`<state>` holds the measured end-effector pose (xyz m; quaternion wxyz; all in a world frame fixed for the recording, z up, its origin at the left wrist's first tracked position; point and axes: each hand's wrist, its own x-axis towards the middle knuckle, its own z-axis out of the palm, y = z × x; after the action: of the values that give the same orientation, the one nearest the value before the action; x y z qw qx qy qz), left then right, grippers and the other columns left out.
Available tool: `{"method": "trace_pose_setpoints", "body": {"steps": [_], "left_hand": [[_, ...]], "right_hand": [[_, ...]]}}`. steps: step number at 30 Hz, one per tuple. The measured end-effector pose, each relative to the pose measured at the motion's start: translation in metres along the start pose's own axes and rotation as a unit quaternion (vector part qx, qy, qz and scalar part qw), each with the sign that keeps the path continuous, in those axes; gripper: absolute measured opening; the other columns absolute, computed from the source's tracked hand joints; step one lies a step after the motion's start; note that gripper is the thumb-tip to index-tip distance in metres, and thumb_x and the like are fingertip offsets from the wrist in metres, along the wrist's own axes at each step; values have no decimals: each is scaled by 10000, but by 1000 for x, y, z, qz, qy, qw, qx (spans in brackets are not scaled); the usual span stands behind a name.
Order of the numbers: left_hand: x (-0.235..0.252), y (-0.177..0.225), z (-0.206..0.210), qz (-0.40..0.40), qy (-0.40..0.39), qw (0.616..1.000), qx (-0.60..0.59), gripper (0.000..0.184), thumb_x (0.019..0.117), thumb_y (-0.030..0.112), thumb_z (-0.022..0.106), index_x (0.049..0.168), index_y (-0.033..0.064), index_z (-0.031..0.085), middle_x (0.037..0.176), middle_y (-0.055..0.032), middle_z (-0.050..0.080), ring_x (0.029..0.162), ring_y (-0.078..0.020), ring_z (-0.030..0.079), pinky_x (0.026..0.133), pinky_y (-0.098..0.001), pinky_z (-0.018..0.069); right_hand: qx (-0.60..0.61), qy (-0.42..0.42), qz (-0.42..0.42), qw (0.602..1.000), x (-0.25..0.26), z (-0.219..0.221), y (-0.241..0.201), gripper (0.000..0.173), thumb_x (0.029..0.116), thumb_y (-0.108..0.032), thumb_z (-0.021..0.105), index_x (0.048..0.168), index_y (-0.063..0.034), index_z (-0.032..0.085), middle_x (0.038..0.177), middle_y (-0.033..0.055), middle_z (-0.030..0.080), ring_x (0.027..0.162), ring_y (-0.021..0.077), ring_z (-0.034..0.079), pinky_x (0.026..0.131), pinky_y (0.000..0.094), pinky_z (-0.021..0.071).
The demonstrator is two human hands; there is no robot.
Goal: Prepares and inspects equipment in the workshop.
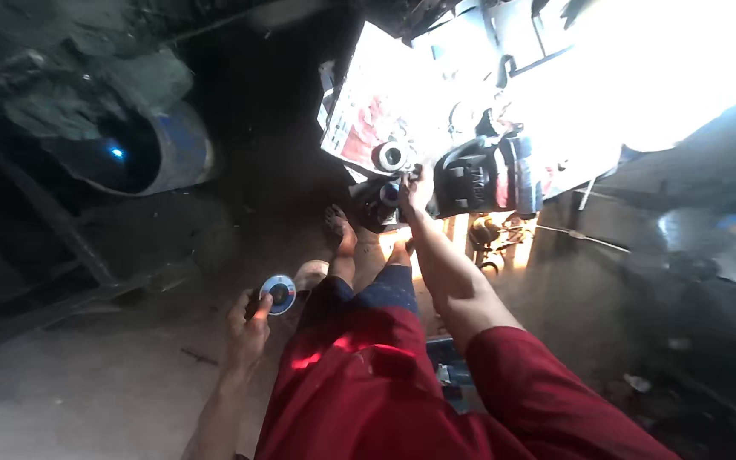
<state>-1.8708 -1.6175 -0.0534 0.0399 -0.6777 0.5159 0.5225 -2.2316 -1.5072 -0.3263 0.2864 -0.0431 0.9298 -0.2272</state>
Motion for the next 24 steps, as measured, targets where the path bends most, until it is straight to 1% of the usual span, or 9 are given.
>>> {"method": "trace_pose_setpoints", "body": {"steps": [2, 5, 7, 10, 14, 17, 20, 22, 24], "left_hand": [[-1, -5, -5, 12, 16, 1000, 12, 237, 1011, 166, 604, 1206, 33, 625, 779, 2, 620, 454, -60, 461, 400, -231, 420], [-2, -6, -7, 32, 31, 999, 14, 223, 1004, 161, 601, 1184, 31, 630, 770, 3, 616, 454, -57, 461, 402, -229, 423], [-3, -1, -4, 49, 37, 998, 12, 221, 1005, 162, 598, 1183, 37, 637, 776, 10, 622, 459, -52, 464, 406, -221, 421], [-5, 19, 8, 81, 34, 996, 15, 221, 1007, 174, 595, 1176, 40, 641, 775, 16, 625, 479, -49, 479, 429, -223, 432], [-5, 57, 37, 134, 29, 990, 47, 277, 982, 171, 621, 1190, -11, 642, 848, -32, 654, 599, -72, 575, 540, -270, 518], [-7, 82, 68, 195, 16, 979, 58, 315, 974, 179, 654, 1220, -18, 646, 1009, -87, 713, 861, -101, 694, 792, -311, 603], [-10, 101, 111, 226, 11, 970, 90, 357, 979, 200, 662, 1282, 15, 625, 1085, -128, 708, 961, -166, 698, 870, -391, 593], [-17, 112, 142, 229, -1, 966, 118, 391, 973, 208, 684, 1320, 45, 608, 1136, -136, 711, 1018, -202, 701, 916, -437, 582], [-31, 119, 171, 216, -42, 968, 121, 400, 973, 227, 691, 1336, 90, 596, 1116, -103, 710, 983, -182, 700, 883, -429, 592]], "right_hand": [[-34, -14, -25, 999, 22, 4, -19, 520, 981, -348, 612, 1459, -149, 564, 1440, 171, 572, 1326, 352, 555, 1067, 561, 477], [-87, -61, -8, 994, 41, 11, -38, 571, 968, -313, 612, 1494, -121, 500, 1471, 206, 541, 1326, 408, 550, 1031, 640, 472], [-64, -82, 11, 995, 45, 12, -40, 501, 955, -281, 611, 1412, -83, 564, 1420, 219, 574, 1302, 409, 562, 1025, 650, 466], [20, -84, -4, 996, 36, 0, -37, 429, 965, -346, 656, 1271, -45, 648, 1310, 227, 633, 1231, 401, 603, 1018, 632, 479], [124, 21, -118, 985, -25, -38, -44, 246, 932, -193, 688, 1108, -23, 672, 1095, 171, 696, 977, 302, 697, 884, 502, 572], [185, 68, -167, 966, -98, -82, -56, 219, 944, -178, 724, 1099, -35, 665, 1047, 142, 688, 836, 221, 695, 746, 409, 606], [178, 53, -194, 963, -165, -124, -53, 258, 974, -194, 687, 1178, -54, 614, 1119, 140, 657, 870, 212, 681, 724, 389, 605], [184, 92, -252, 946, -187, -133, -39, 252, 897, -158, 745, 1097, -35, 653, 1173, 141, 664, 968, 210, 681, 762, 359, 605], [166, 78, -261, 948, -205, -145, -27, 249, 855, -174, 771, 1036, -46, 657, 1298, 146, 633, 1057, 221, 685, 812, 374, 622]]}}
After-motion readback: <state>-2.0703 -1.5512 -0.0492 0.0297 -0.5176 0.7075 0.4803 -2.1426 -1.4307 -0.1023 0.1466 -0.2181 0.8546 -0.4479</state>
